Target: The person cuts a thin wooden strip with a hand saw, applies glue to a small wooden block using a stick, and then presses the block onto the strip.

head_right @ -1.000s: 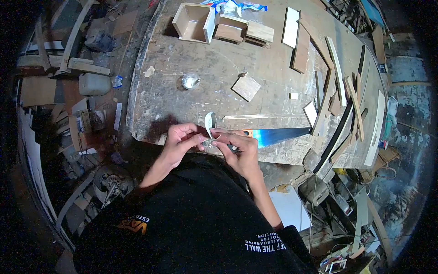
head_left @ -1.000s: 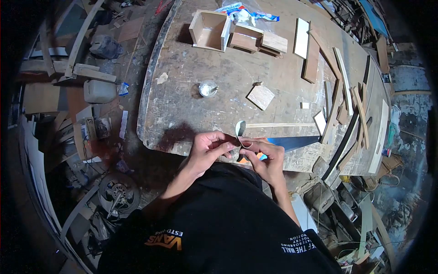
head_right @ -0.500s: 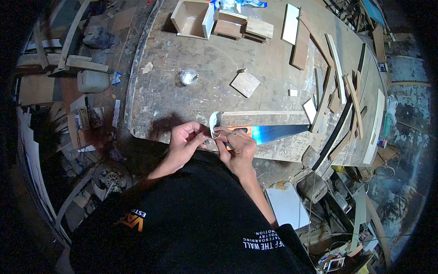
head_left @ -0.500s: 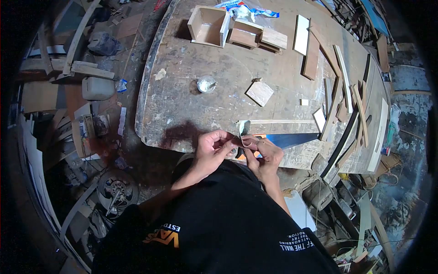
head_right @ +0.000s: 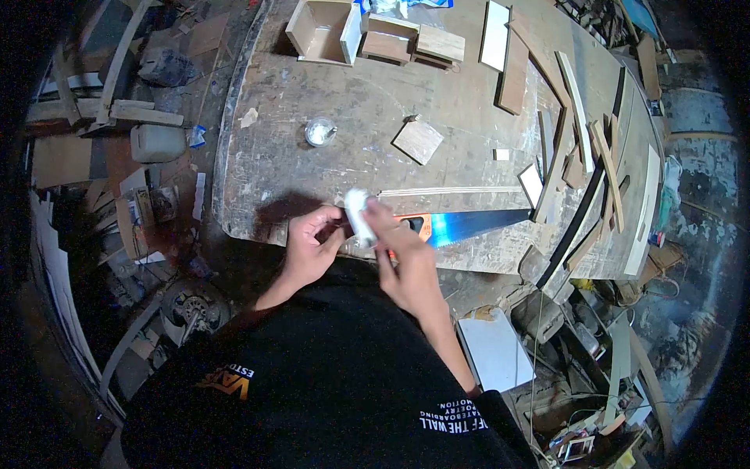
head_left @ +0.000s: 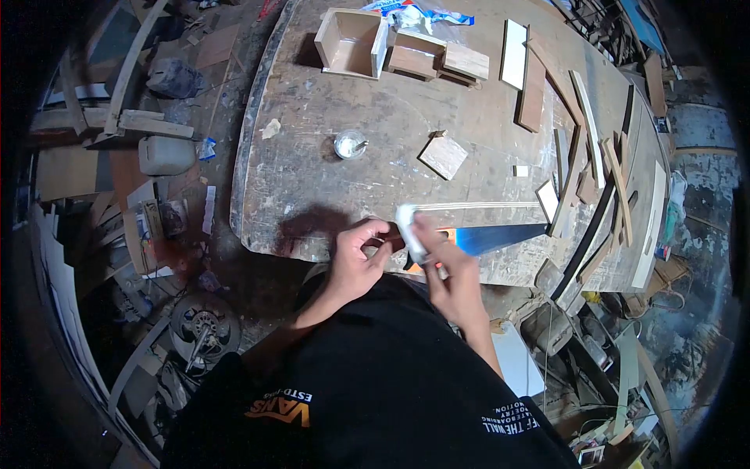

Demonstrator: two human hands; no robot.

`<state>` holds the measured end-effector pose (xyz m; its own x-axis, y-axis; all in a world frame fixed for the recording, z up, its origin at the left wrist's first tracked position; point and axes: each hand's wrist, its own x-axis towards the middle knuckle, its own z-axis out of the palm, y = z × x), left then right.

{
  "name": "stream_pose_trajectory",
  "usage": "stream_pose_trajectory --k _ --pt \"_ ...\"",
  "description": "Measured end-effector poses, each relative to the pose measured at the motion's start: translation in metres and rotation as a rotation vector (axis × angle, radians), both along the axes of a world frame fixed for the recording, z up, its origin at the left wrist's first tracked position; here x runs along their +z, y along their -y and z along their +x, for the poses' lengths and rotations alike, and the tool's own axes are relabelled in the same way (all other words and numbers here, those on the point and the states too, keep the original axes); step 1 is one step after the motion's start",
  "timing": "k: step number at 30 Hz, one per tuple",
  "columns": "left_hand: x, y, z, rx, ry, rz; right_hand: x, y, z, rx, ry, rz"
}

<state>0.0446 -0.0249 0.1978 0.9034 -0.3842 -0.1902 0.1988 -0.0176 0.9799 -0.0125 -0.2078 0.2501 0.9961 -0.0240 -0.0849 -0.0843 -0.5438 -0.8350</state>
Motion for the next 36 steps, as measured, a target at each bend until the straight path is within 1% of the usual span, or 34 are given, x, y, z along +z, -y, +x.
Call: stream_pose_trajectory --k 1,4,5,7,8,9,12,13,14,16,17,18,20,21,22,23,24,25,28,32,33,35,36 --pt "0.000 0.001 0.000 0.027 -0.024 -0.036 0.009 -0.006 0.001 0.062 -0.061 -0.036" --pt "0.004 -0.002 -0.001 0.155 -0.104 -0.120 -0.003 0.003 -0.001 0.050 -0.127 -0.148" --pt "0.007 -0.007 -0.001 0.123 -0.075 -0.046 -0.007 0.000 -0.002 -0.095 -0.143 -0.032" --pt "0.008 -0.006 0.001 0.068 0.004 0.031 -0.008 0.000 -0.008 -0.059 -0.057 -0.002" --pt "0.006 -0.007 0.001 0.038 0.049 0.047 0.004 -0.007 -0.006 -0.043 -0.025 0.016" --pt "0.004 -0.008 0.001 0.006 0.100 0.063 0.009 -0.011 -0.002 0.083 -0.007 0.019" --pt "0.002 -0.007 0.000 0.179 -0.068 -0.116 -0.020 0.000 -0.019 0.156 -0.046 -0.202" --pt "0.003 -0.013 0.002 0.152 -0.022 -0.013 -0.023 0.003 -0.022 0.114 -0.088 -0.154" --pt "0.003 -0.013 0.004 0.121 -0.024 0.001 -0.026 0.001 -0.027 0.030 -0.049 -0.076" --pt "0.003 -0.014 0.002 0.050 -0.041 0.034 0.011 -0.020 -0.011 -0.147 0.016 0.082" --pt "-0.006 -0.014 0.000 0.038 0.085 0.054 0.011 -0.020 -0.012 -0.013 0.005 0.047" --pt "-0.008 -0.009 -0.004 0.111 -0.038 -0.075 0.008 -0.025 -0.008 0.097 0.066 -0.090" --pt "-0.011 -0.013 0.000 0.146 -0.400 -0.163 -0.013 -0.014 -0.023 0.076 -0.079 -0.057" --pt "-0.011 -0.020 0.006 0.144 -0.534 -0.174 -0.026 -0.005 -0.030 0.086 -0.079 -0.129" --pt "-0.011 -0.024 0.010 0.123 -0.591 -0.189 -0.026 -0.002 -0.032 0.087 -0.093 -0.196" --pt "-0.010 -0.025 0.009 0.151 -0.668 -0.270 -0.025 -0.002 -0.034 0.014 -0.101 -0.140" --pt "-0.010 -0.026 0.010 0.180 -0.742 -0.353 -0.026 -0.002 -0.033 0.007 -0.110 -0.082" --pt "-0.007 -0.027 0.012 0.140 -0.783 -0.411 -0.024 -0.001 -0.030 -0.003 -0.121 -0.025" --pt "-0.011 -0.028 0.016 0.109 -0.880 -0.460 -0.007 -0.006 -0.013 -0.069 -0.164 0.095" --pt "-0.014 -0.031 0.018 0.187 -0.879 -0.343 0.004 -0.007 -0.013 -0.202 -0.270 0.161" --pt "-0.016 -0.033 0.016 0.182 -0.879 -0.394 0.006 -0.008 -0.014 -0.244 -0.302 0.178" --pt "-0.021 -0.035 0.015 0.162 -0.874 -0.499 0.004 -0.010 -0.012 -0.213 -0.170 0.165" --pt "-0.017 -0.034 0.016 0.154 -0.916 -0.493 0.003 -0.009 -0.012 -0.200 -0.106 0.154"
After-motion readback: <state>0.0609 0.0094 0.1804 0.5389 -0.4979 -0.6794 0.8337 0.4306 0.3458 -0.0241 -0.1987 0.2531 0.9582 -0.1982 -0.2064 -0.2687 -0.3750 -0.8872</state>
